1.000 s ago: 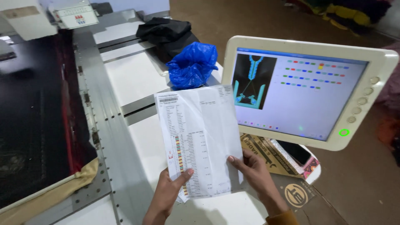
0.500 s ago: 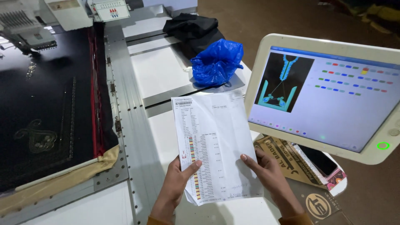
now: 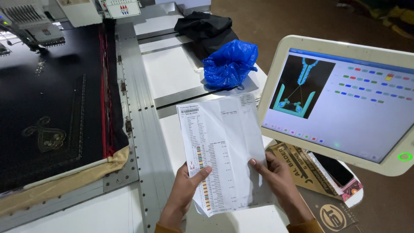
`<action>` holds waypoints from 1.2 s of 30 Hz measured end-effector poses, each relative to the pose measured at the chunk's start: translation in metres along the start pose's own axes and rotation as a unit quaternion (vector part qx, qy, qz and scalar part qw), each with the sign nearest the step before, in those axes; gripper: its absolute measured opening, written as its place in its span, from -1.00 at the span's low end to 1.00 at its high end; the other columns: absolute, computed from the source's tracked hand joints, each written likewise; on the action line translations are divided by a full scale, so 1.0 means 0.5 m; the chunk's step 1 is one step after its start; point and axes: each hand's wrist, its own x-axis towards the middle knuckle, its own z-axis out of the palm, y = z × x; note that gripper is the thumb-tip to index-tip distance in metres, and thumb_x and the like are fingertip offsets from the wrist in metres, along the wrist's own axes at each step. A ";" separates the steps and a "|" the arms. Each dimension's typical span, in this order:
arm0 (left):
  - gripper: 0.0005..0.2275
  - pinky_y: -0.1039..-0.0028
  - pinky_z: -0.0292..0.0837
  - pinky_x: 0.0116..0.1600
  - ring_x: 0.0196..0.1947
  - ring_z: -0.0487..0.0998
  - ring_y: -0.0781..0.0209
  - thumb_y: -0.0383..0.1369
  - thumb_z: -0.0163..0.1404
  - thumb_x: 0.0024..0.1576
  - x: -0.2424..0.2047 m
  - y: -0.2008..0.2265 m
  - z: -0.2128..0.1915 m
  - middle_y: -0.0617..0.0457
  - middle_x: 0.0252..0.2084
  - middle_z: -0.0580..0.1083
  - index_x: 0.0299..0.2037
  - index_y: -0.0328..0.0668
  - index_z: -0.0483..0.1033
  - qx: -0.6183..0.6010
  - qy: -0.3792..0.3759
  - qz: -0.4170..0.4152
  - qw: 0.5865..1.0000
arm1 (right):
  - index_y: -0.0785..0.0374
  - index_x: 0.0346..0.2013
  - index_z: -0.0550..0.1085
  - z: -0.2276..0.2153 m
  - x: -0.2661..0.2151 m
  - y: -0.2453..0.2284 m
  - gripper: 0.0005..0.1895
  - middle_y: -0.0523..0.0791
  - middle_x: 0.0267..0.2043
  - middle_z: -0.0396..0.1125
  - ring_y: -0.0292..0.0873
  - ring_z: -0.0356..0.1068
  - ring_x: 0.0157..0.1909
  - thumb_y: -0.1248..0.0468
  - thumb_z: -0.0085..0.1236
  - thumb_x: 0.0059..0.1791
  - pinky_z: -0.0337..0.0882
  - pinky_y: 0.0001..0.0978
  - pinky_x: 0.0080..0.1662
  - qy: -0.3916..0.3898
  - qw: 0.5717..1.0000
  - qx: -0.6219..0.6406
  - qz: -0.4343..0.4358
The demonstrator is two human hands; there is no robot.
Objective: The person threads a needle on a multi-head embroidery machine and adjusts the fabric on the hoop. They then walk to a control station and interact with a touchscreen interface while holding a printed document.
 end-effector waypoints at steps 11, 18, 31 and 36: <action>-0.65 0.12 0.59 0.11 -0.02 0.67 -0.14 -0.54 0.14 0.06 0.038 -0.034 0.005 -0.25 0.03 0.66 0.08 -0.42 0.59 -0.036 0.052 0.029 0.998 | 0.34 -0.15 0.63 -0.056 0.066 0.075 -0.74 -0.04 -0.22 0.57 -0.16 0.47 -0.21 0.22 0.26 -0.04 0.41 -0.39 -0.21 0.001 0.992 -0.001 -0.129; -0.66 0.12 0.55 0.15 0.05 0.63 -0.10 -0.54 0.09 0.10 -0.002 0.024 0.035 -0.19 0.10 0.63 0.12 -0.38 0.56 -0.016 0.092 0.004 0.996 | 0.29 0.07 0.58 -0.081 0.037 0.033 -0.66 0.01 -0.10 0.61 -0.15 0.58 -0.05 0.27 0.08 0.04 0.56 -0.40 0.02 0.053 0.985 -0.054 -0.158; -0.69 0.12 0.51 0.17 0.05 0.61 -0.10 -0.51 0.07 0.14 -0.003 0.031 0.046 -0.16 0.09 0.62 0.12 -0.36 0.55 -0.001 0.097 -0.017 0.995 | -0.20 0.49 0.14 -0.143 0.036 0.029 -0.35 -0.13 0.00 0.56 -0.15 0.55 0.05 0.08 -0.01 0.07 0.54 -0.13 0.16 0.190 0.939 -0.278 -0.075; -0.67 0.15 0.51 0.17 0.05 0.60 -0.07 -0.51 0.07 0.12 -0.001 0.028 0.042 -0.15 0.10 0.62 0.11 -0.37 0.55 -0.010 0.094 -0.002 0.995 | -0.29 0.51 0.11 -0.148 0.047 0.041 -0.34 -0.15 -0.32 0.48 -0.21 0.41 -0.35 0.01 -0.05 0.09 0.54 -0.34 -0.20 0.198 0.918 -0.337 -0.067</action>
